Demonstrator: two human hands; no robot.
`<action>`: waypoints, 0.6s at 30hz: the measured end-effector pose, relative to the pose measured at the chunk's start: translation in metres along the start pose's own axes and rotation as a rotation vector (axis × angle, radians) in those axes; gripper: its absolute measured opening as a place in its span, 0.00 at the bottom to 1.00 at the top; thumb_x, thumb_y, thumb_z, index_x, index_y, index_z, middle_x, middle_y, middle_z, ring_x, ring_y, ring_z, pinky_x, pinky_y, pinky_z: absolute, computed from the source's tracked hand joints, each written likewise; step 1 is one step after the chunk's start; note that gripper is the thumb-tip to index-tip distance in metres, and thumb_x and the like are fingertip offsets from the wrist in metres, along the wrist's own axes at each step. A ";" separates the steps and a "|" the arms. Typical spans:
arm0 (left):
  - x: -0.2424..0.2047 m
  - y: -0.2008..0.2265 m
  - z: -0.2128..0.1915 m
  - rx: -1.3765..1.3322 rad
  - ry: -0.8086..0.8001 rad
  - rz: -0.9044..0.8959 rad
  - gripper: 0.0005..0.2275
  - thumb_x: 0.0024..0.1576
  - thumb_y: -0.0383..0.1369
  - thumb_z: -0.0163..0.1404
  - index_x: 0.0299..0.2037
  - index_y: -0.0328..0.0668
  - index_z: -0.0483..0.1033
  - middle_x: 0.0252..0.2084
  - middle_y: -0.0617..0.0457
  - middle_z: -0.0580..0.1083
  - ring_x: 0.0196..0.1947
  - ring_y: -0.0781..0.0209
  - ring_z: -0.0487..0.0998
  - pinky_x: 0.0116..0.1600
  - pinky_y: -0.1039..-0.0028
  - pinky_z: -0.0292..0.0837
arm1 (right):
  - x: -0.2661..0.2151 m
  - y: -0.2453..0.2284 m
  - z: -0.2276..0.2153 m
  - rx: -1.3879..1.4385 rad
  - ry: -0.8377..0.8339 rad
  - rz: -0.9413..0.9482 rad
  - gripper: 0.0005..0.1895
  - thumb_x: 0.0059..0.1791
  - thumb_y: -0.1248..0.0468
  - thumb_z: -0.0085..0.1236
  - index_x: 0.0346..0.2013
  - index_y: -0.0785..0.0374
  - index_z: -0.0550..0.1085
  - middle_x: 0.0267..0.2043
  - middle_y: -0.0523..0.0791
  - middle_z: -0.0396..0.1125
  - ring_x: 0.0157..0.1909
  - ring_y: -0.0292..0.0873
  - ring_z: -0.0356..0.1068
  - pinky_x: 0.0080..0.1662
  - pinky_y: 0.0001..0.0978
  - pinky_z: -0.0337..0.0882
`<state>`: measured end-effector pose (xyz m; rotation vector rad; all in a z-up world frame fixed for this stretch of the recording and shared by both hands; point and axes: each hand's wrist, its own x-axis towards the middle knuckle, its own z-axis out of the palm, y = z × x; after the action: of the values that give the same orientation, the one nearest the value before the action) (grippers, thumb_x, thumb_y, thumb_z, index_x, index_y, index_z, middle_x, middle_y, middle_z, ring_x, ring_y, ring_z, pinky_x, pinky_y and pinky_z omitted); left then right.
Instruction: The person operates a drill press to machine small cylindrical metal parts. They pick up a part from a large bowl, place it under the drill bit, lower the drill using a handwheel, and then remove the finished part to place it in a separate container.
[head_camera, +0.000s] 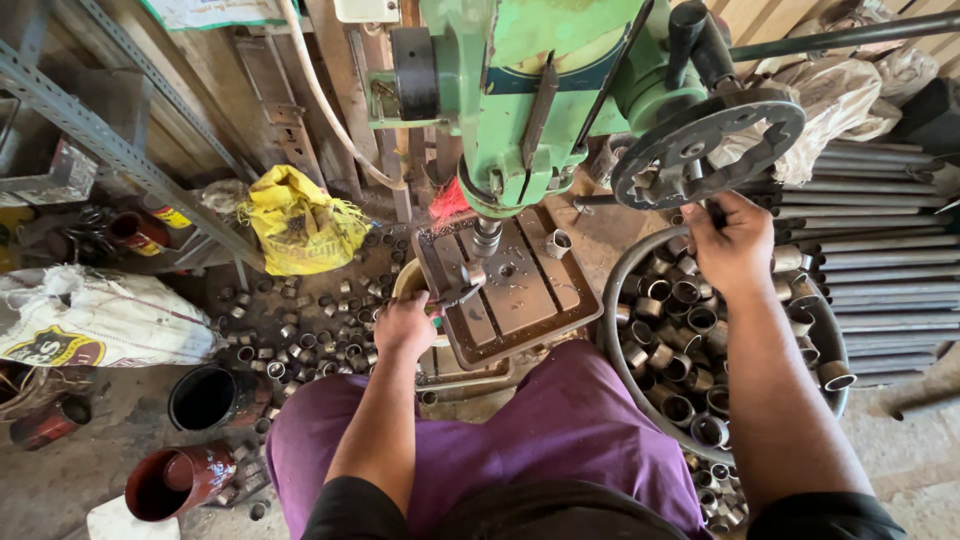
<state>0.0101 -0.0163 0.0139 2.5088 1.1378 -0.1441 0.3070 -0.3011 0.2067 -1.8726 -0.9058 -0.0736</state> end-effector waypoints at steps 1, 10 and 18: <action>0.000 -0.001 0.001 -0.006 0.013 0.004 0.15 0.59 0.44 0.53 0.55 0.57 0.74 0.58 0.58 0.74 0.55 0.55 0.77 0.56 0.61 0.75 | 0.000 0.001 0.000 0.028 -0.013 0.016 0.08 0.58 0.64 0.60 0.42 0.68 0.77 0.23 0.38 0.66 0.24 0.29 0.62 0.28 0.23 0.60; 0.005 -0.004 0.006 0.002 0.067 0.053 0.17 0.58 0.46 0.53 0.57 0.57 0.73 0.58 0.56 0.73 0.55 0.54 0.76 0.57 0.59 0.72 | 0.007 0.014 -0.004 0.204 -0.114 0.056 0.08 0.60 0.65 0.53 0.44 0.69 0.76 0.27 0.40 0.67 0.25 0.31 0.63 0.29 0.23 0.62; 0.007 -0.005 0.014 -0.018 -0.116 -0.035 0.21 0.60 0.42 0.50 0.64 0.61 0.69 0.51 0.50 0.77 0.45 0.54 0.81 0.46 0.66 0.78 | 0.035 0.097 0.026 0.235 -0.023 0.094 0.14 0.65 0.58 0.46 0.51 0.67 0.73 0.45 0.43 0.70 0.44 0.34 0.67 0.44 0.29 0.67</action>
<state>0.0122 -0.0136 -0.0023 2.4315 1.1310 -0.2835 0.3831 -0.2810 0.1350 -1.6969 -0.8046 0.1081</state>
